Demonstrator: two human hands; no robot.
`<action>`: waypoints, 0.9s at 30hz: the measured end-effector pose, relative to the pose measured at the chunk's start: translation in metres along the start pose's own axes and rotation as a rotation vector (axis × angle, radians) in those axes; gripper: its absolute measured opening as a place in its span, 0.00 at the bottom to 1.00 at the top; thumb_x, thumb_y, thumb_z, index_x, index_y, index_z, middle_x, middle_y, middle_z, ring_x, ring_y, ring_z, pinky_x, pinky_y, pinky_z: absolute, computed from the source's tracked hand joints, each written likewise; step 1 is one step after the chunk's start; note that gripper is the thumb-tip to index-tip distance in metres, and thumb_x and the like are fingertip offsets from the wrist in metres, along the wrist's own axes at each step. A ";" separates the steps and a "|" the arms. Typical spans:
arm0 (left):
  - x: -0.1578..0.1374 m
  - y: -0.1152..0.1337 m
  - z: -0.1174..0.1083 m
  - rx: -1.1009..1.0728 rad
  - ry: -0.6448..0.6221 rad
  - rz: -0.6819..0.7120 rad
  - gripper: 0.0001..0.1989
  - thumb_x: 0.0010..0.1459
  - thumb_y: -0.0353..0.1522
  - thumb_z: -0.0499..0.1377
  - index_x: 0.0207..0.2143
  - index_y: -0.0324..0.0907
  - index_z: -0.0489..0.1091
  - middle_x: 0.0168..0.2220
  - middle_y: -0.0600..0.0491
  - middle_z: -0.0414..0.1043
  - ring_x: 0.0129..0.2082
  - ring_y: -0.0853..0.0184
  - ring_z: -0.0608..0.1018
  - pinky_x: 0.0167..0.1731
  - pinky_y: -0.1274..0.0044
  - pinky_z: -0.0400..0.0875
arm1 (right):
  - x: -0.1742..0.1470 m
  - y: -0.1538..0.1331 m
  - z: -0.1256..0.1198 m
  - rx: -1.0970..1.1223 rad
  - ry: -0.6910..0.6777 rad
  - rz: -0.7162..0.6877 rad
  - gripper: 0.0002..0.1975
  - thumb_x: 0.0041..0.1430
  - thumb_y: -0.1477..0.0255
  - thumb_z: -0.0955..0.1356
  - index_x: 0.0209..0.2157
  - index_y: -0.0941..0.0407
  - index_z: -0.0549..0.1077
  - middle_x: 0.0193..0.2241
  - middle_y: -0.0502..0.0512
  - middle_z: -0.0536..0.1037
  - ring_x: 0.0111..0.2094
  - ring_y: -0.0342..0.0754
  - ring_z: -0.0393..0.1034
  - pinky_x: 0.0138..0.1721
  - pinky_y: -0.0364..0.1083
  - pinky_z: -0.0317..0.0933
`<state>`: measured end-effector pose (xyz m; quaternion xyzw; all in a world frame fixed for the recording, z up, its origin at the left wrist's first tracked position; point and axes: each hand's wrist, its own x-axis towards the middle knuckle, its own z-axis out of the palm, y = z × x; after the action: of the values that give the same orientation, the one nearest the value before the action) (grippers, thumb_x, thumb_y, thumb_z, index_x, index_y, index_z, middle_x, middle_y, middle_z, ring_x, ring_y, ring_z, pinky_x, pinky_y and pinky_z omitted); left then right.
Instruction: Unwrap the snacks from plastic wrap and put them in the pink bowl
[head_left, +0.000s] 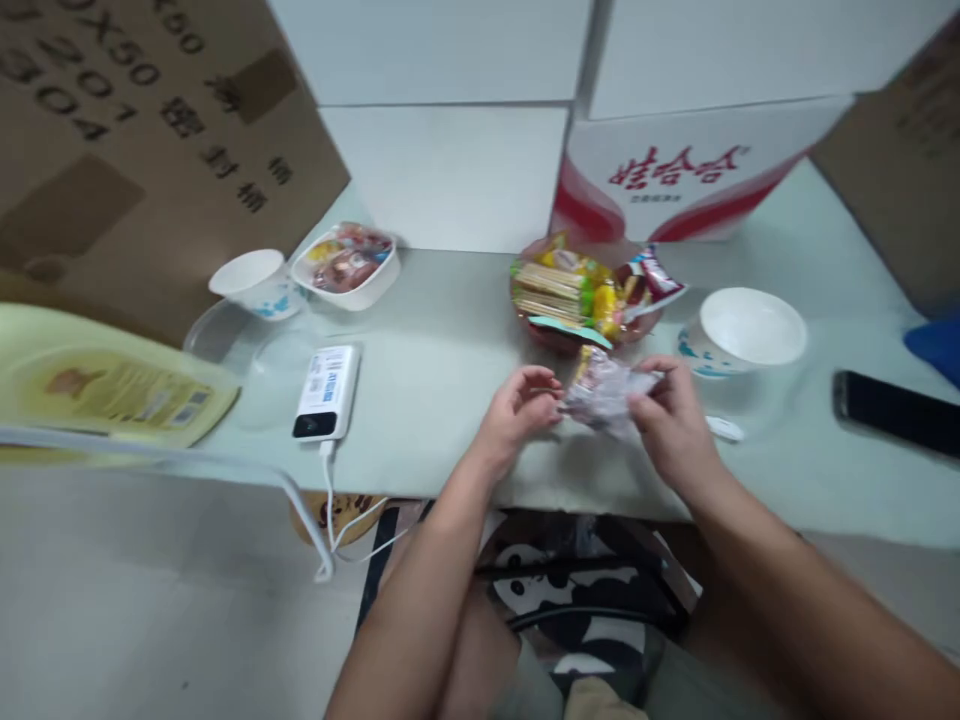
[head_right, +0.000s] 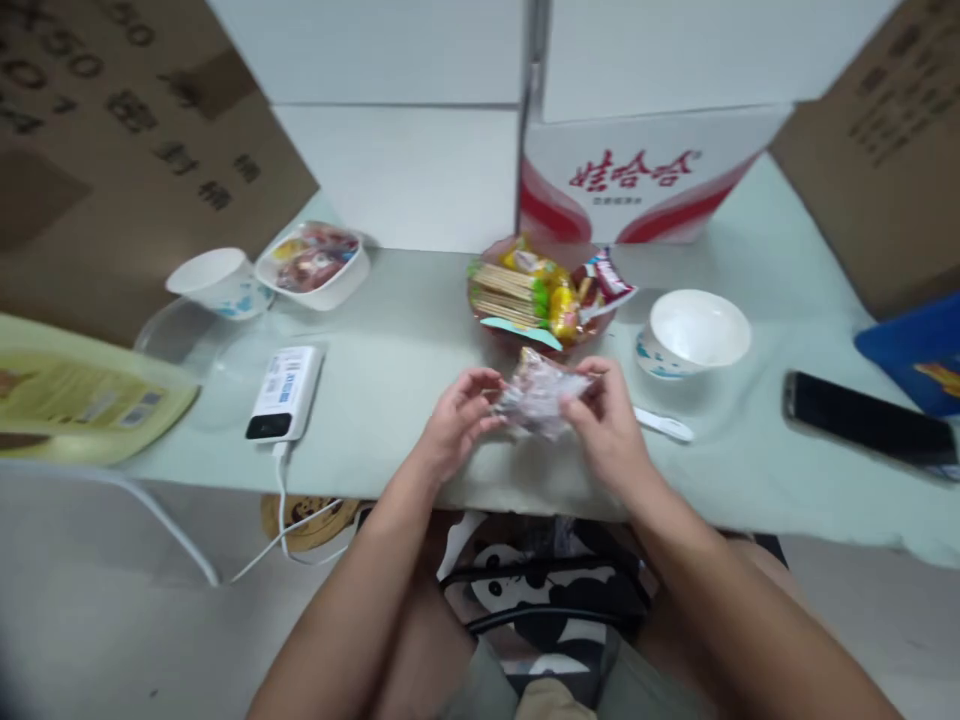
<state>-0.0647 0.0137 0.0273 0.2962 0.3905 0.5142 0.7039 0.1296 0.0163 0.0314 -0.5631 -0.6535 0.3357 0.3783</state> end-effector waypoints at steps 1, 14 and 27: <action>0.003 -0.011 0.009 0.044 -0.069 0.003 0.31 0.36 0.41 0.76 0.43 0.43 0.71 0.44 0.50 0.75 0.43 0.64 0.78 0.42 0.74 0.73 | -0.002 0.004 -0.003 0.054 -0.003 0.023 0.16 0.61 0.55 0.61 0.47 0.47 0.57 0.34 0.52 0.71 0.29 0.50 0.70 0.29 0.48 0.67; 0.026 -0.020 0.017 0.455 0.299 0.309 0.39 0.39 0.35 0.75 0.54 0.47 0.65 0.38 0.53 0.76 0.37 0.65 0.79 0.38 0.77 0.73 | 0.009 0.059 -0.085 -0.653 -0.153 -0.034 0.13 0.60 0.65 0.65 0.43 0.54 0.76 0.44 0.64 0.78 0.45 0.63 0.71 0.44 0.57 0.63; 0.026 -0.040 0.008 1.060 0.087 0.416 0.30 0.51 0.37 0.66 0.56 0.42 0.68 0.29 0.56 0.73 0.24 0.72 0.72 0.26 0.79 0.68 | 0.001 0.036 -0.059 -0.158 -0.284 -0.189 0.17 0.69 0.66 0.58 0.40 0.56 0.76 0.29 0.55 0.79 0.29 0.48 0.70 0.33 0.44 0.55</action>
<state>-0.0345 0.0271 -0.0076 0.6581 0.5569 0.3876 0.3264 0.1984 0.0234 0.0292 -0.4740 -0.7747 0.3222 0.2669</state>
